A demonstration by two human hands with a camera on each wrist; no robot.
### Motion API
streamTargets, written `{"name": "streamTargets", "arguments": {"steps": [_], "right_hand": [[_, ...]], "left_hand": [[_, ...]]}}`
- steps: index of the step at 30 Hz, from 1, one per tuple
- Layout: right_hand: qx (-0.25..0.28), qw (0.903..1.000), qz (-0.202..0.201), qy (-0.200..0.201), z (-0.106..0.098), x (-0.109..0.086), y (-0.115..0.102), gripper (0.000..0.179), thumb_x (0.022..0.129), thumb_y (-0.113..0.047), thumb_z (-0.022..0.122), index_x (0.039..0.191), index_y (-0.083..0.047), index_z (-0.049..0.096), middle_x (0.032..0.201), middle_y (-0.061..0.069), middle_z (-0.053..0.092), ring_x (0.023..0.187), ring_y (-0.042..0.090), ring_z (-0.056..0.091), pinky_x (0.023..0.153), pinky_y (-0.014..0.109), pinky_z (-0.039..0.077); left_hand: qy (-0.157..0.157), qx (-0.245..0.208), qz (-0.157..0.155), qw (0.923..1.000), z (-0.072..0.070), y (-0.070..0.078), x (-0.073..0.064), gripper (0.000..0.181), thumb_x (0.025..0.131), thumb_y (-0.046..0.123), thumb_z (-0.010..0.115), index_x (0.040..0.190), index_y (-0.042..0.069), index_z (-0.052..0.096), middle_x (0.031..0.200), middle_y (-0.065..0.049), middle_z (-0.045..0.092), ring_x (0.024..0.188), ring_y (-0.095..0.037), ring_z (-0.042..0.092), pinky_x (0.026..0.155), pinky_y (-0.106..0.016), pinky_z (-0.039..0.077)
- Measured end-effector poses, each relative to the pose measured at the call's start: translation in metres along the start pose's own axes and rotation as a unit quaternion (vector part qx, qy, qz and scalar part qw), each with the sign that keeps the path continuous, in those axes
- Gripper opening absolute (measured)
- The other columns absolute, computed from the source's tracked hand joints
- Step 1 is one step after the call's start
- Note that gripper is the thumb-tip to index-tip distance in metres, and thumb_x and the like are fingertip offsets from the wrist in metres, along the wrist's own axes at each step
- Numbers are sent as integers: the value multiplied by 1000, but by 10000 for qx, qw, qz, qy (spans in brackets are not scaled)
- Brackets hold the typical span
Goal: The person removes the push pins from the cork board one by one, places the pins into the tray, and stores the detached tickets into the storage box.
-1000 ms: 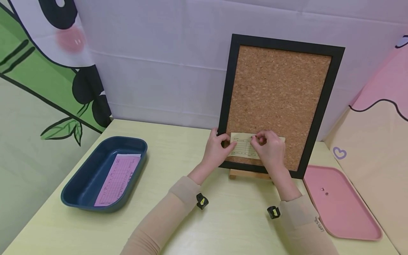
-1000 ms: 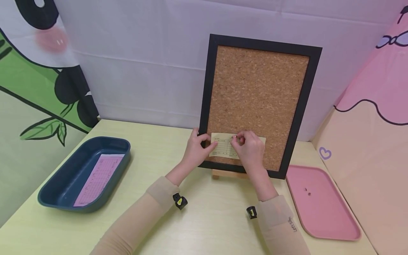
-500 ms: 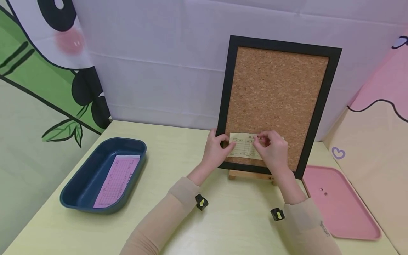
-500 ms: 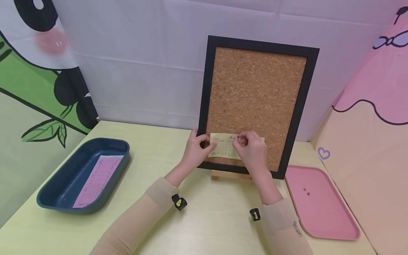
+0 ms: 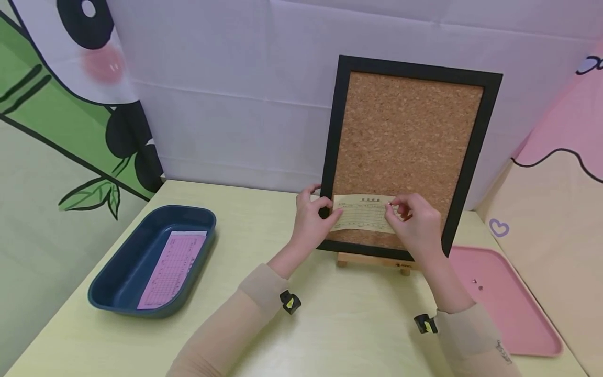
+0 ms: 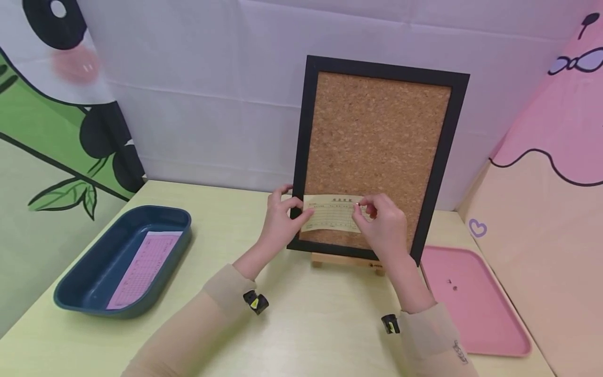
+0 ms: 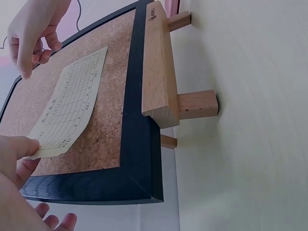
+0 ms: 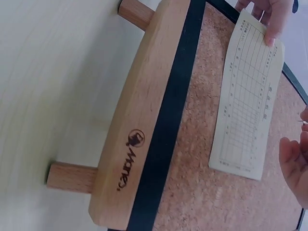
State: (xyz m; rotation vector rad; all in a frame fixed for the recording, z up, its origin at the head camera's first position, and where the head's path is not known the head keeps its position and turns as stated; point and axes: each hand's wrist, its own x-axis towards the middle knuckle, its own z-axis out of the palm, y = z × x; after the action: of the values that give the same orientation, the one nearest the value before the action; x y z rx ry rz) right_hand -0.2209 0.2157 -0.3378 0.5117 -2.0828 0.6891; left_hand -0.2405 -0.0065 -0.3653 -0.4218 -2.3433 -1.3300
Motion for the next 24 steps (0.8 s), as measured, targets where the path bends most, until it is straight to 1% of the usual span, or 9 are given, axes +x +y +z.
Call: {"name": "streamTargets", "arguments": {"steps": [4,8,11,14,18,21,24], "right_hand": [[-34,10000,-9,1,-8,1,0,8,76,-3,72,80,-2,66,65,6,54,56,14,50,56,5,36],[36,9998,-163,50,-17,3,0,7,74,0,70,79,-1,66,64,7,55,58,15,50,55,7,38],[48,9996,-250,92,-24,4,-2,7,73,1,69,79,0,66,65,7,55,59,15,50,54,8,39],[-20,9996,-248,104,-31,5,-3,7,73,1,70,78,0,66,65,8,55,59,14,49,56,6,38],[-143,9994,-286,152,-41,7,-4,9,72,3,71,79,1,67,65,9,56,58,15,49,57,7,39],[-282,9989,-338,141,-49,9,-4,10,72,3,72,81,1,67,66,10,58,58,16,50,57,8,39],[-385,9987,-326,46,-58,10,-4,11,73,1,72,83,2,67,69,11,58,59,15,49,59,6,38]], "left_hand": [[-5,35,-7,10000,-8,3,-1,20,85,25,71,75,10,64,142,-14,38,132,-31,29,101,-47,39],[-17,66,32,10000,-18,8,-2,20,85,26,71,74,10,64,141,-12,38,132,-31,29,99,-47,40],[-55,131,82,9999,-25,11,-2,21,85,27,71,74,11,64,139,-11,40,131,-30,30,99,-47,40],[-100,186,141,9997,-32,14,-2,21,86,28,71,75,11,65,136,-10,42,129,-29,33,99,-46,40],[-108,219,356,9991,-42,17,-1,21,85,27,71,76,9,66,127,-9,49,121,-28,41,97,-44,41],[-61,282,608,9977,-50,18,-1,19,83,25,73,76,8,67,115,-9,55,112,-26,47,93,-42,42],[11,417,875,9953,-57,21,0,18,82,23,75,77,7,68,105,-7,60,103,-25,51,88,-40,43]]}}
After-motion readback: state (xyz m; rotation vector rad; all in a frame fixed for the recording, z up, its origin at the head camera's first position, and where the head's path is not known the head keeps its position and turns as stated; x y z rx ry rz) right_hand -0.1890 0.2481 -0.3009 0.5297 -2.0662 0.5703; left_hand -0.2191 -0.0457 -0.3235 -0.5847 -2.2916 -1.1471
